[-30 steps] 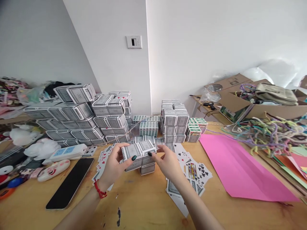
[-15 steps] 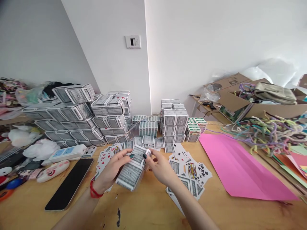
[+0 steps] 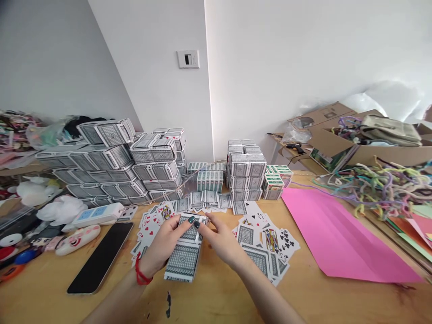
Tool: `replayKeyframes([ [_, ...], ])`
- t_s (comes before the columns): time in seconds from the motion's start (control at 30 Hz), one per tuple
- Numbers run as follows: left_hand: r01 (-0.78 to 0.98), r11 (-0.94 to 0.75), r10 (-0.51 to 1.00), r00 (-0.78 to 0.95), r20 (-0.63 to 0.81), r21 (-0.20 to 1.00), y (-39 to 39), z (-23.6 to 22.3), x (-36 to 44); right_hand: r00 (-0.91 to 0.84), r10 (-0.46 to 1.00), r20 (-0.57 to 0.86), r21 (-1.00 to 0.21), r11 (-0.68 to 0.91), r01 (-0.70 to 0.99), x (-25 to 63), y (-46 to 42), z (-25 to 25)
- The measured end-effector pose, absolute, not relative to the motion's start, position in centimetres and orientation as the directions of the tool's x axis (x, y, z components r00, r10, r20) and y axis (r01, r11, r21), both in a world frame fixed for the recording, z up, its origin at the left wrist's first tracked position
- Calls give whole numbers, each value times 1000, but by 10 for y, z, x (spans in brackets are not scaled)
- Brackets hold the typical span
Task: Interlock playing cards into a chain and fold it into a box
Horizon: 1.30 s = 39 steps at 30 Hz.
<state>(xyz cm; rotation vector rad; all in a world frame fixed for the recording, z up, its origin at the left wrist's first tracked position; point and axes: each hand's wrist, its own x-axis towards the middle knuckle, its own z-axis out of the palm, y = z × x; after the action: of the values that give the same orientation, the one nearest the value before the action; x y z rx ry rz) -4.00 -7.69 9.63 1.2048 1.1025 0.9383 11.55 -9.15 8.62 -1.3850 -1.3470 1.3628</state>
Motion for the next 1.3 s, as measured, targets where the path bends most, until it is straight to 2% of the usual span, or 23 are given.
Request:
replayKeyframes([
  [0.1,-14,147,967,211,-141,989,-77,96,-39,-210,932,-295,-955,-287,72,115,-91,88],
  [0.17,-35,164,968,200,-153,986,-77,95,-39,-211,929,-304,-952,-300,54,115,-91,89],
  [0.57,-123,212,976,74,-204,970,-72,88,-40,-187,960,-209,-977,-198,77,114,-86,80],
  [0.87,-221,266,964,78,-255,938,-72,92,-40,-135,978,-161,-982,-145,118,113,-87,79],
  [1.1,-304,279,960,110,-258,911,-63,86,-45,-44,997,-57,-974,-46,223,111,-87,74],
  [1.3,-348,292,956,148,-255,891,-59,80,-50,-7,998,-60,-974,-57,218,105,-90,73],
])
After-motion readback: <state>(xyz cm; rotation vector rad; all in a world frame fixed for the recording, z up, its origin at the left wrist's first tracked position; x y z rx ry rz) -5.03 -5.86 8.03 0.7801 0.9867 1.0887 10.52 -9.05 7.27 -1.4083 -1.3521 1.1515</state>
